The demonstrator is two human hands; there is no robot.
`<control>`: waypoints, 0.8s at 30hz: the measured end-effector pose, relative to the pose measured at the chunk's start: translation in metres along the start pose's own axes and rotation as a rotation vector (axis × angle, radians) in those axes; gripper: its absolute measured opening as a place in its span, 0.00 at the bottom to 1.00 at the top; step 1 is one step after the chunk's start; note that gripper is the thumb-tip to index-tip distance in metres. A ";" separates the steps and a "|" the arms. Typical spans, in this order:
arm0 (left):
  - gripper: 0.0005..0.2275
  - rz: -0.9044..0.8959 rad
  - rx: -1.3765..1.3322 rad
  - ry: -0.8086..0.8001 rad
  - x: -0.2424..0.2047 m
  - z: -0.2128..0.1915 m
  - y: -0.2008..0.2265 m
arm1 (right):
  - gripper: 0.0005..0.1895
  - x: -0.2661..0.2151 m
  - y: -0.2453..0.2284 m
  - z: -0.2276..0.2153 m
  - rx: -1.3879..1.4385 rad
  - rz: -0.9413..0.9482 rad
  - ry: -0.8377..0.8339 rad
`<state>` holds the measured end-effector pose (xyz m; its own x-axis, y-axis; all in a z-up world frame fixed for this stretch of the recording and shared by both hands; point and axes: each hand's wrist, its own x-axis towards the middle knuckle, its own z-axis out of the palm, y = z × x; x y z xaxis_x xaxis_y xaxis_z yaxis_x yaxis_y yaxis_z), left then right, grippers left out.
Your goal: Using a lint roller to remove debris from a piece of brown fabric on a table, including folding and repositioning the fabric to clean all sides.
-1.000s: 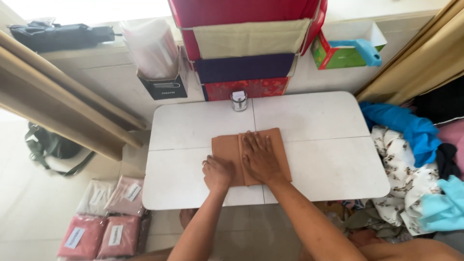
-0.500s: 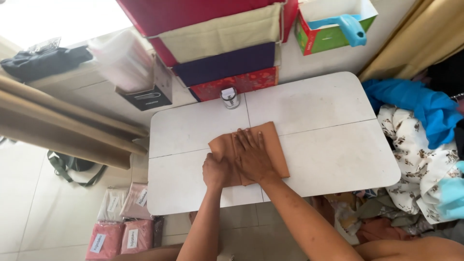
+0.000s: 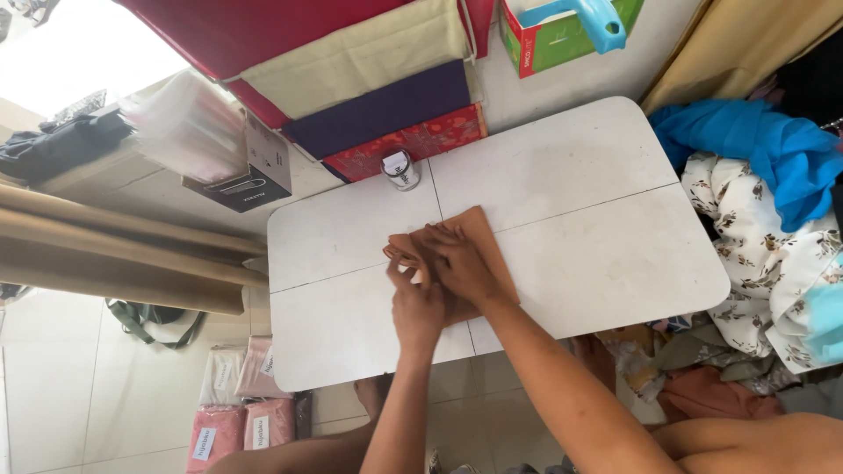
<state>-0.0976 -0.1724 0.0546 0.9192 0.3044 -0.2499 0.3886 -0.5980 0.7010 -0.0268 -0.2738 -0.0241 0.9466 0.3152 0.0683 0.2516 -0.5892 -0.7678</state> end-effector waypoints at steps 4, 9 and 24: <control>0.33 0.051 0.143 -0.045 -0.010 0.030 0.001 | 0.24 0.002 -0.010 -0.032 0.405 0.052 0.082; 0.30 0.132 0.200 -0.115 -0.024 0.048 0.001 | 0.33 0.021 -0.003 -0.038 0.264 0.106 -0.013; 0.09 0.772 0.538 0.348 -0.049 0.069 -0.054 | 0.16 0.037 0.011 -0.022 -0.027 0.203 -0.085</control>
<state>-0.1593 -0.2065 -0.0174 0.8954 -0.1600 0.4155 -0.2501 -0.9528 0.1720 0.0155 -0.2852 -0.0157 0.9583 0.2488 -0.1404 0.0639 -0.6659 -0.7433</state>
